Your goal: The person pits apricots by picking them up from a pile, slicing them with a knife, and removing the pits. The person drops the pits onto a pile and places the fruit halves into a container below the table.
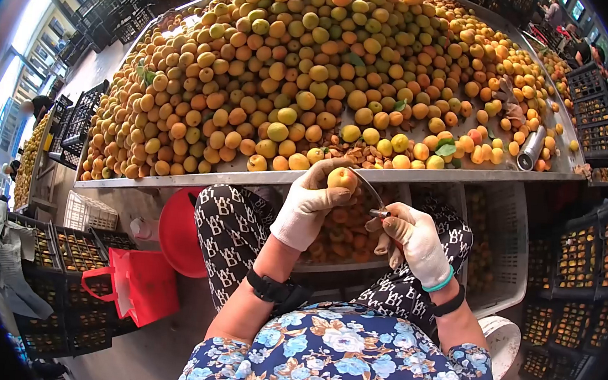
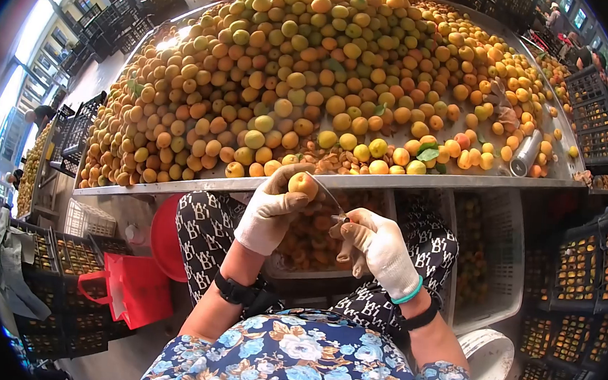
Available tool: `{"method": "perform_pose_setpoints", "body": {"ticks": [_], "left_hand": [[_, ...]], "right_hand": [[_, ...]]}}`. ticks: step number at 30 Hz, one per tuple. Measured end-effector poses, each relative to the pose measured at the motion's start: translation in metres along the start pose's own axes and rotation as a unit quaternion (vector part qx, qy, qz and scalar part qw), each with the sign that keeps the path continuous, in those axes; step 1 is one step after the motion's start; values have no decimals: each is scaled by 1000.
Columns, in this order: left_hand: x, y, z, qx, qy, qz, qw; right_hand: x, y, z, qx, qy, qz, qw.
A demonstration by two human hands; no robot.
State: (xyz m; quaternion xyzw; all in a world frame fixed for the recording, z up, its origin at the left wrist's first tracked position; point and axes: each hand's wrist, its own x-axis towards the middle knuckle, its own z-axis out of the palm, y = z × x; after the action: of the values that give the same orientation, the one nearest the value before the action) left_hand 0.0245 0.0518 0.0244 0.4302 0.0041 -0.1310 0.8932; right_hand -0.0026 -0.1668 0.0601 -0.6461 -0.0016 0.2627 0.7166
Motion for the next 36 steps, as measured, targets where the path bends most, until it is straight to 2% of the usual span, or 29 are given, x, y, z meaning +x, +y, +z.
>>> {"method": "perform_pose_setpoints", "body": {"ticks": [4,7,10,14,18,22,25,27,29,31,36], "left_hand": [[-1,1,0,-34,-37,-13,999],[-1,-4,-3,-51,-69,-2,996],[-4,-6,6,-53,-68,-10,996],[-5,-10,8,-49,-38,-29,998],[-4,-19,8,-47,-25,-19,998],[-2,-17,9,-59,-7,-11,998],[2,-17,-4,-108,-53,9,993],[-2,-21,-3,-99,-29,-10,995],[-3,-28,4,-121,-15,-35,992],[0,-36,9,-53,-29,-50,997],[-1,-27,16,-50,25,-56,997]], "right_hand": [[-2,0,3,-11,-32,4,999],[-1,6,6,-15,-18,-8,1000],[0,8,7,-20,-30,-3,999],[3,10,21,-16,6,-27,999],[10,10,35,46,31,-12,998],[15,12,38,33,38,15,999],[12,25,36,44,22,27,998],[11,39,33,45,6,19,999],[15,43,37,52,38,6,998],[22,40,38,73,46,-3,996],[27,39,44,85,60,9,995]]}}
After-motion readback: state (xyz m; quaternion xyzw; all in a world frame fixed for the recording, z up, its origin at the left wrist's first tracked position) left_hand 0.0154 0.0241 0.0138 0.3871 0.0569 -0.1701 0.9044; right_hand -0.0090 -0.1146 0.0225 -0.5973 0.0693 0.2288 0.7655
